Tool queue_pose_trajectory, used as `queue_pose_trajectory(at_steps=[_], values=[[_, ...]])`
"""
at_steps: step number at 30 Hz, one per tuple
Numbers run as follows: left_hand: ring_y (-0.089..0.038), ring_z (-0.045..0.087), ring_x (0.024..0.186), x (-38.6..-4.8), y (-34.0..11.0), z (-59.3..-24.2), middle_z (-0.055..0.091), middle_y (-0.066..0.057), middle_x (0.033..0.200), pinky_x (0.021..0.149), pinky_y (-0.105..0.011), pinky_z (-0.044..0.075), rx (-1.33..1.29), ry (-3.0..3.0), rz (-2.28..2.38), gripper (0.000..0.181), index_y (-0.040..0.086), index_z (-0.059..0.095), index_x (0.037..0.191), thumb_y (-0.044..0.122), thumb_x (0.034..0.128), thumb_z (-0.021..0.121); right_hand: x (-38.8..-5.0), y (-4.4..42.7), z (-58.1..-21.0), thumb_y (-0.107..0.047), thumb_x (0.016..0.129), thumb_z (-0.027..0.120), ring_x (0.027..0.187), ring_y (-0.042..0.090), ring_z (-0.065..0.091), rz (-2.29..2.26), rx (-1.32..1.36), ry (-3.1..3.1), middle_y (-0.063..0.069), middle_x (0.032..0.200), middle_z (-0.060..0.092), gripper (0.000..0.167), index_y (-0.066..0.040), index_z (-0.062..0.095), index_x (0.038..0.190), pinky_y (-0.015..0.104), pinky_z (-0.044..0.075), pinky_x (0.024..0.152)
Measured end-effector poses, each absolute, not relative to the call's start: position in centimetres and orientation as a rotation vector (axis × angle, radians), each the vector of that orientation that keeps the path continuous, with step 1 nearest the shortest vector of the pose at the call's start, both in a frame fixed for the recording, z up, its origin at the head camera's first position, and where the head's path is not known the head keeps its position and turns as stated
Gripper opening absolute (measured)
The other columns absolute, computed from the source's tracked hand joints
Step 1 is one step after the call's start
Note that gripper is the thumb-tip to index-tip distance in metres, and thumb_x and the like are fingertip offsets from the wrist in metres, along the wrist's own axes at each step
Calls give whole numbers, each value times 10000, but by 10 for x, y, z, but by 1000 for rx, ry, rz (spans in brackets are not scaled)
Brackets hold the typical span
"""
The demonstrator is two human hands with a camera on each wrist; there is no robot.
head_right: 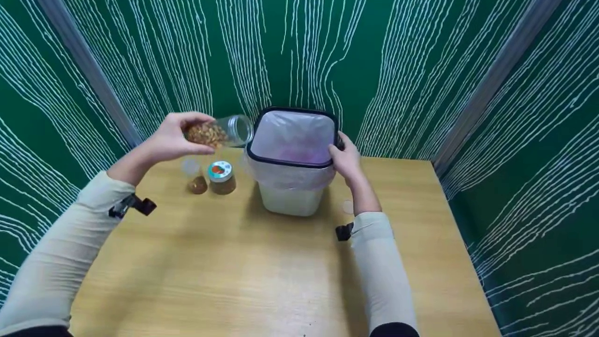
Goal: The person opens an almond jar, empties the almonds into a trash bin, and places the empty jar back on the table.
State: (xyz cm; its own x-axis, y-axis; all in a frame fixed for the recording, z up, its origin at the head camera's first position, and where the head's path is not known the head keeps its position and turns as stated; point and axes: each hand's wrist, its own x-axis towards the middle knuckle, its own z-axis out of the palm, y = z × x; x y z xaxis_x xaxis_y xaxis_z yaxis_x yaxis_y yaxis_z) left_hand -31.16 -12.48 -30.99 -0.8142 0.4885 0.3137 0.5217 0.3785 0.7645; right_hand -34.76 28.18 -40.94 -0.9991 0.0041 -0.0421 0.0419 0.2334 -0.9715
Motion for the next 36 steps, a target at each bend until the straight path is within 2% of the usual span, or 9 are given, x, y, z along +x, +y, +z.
queue_pose_trajectory(at_steps=[8,15,23,29,36], values=[[-149,586,972,-325,-123,-296,588,16,1103,808,-298,540,-996,-2664,-1327,629,138,634,1204,400,687,875,-347,280,-412,-201,1020,442,1286,293,392,-1948,100,2449,174,1534,277,585,-166,209,1556,476,453,975],[-154,562,1001,-342,-125,-288,572,3,1128,848,-294,515,-883,-2782,-1240,638,145,614,1239,396,708,863,-347,277,-412,-212,1018,446,1224,281,450,-1970,74,2464,183,1483,350,571,-161,239,1547,380,514,884],[-152,546,1026,-360,-112,-286,566,-9,1139,877,-287,493,-843,-2878,-1168,646,149,606,1235,406,701,864,-347,280,-412,-217,1022,440,1258,289,429,-1991,80,2446,171,1506,321,565,-171,237,1547,454,470,959],[-157,530,1041,-369,-101,-278,565,-9,1149,896,-307,477,-833,-2953,-1050,642,157,601,1241,413,710,856,-349,279,-409,-238,1024,442,1253,294,429,-1965,72,2466,170,1507,322,562,-178,243,1546,457,478,945],[-154,564,995,-378,-96,-284,597,2,1112,861,-307,497,-831,-3031,-967,641,136,605,1252,380,716,859,-348,276,-415,-229,1024,431,1230,284,439,-1990,120,2446,165,1502,326,558,-195,241,1547,413,487,906]])
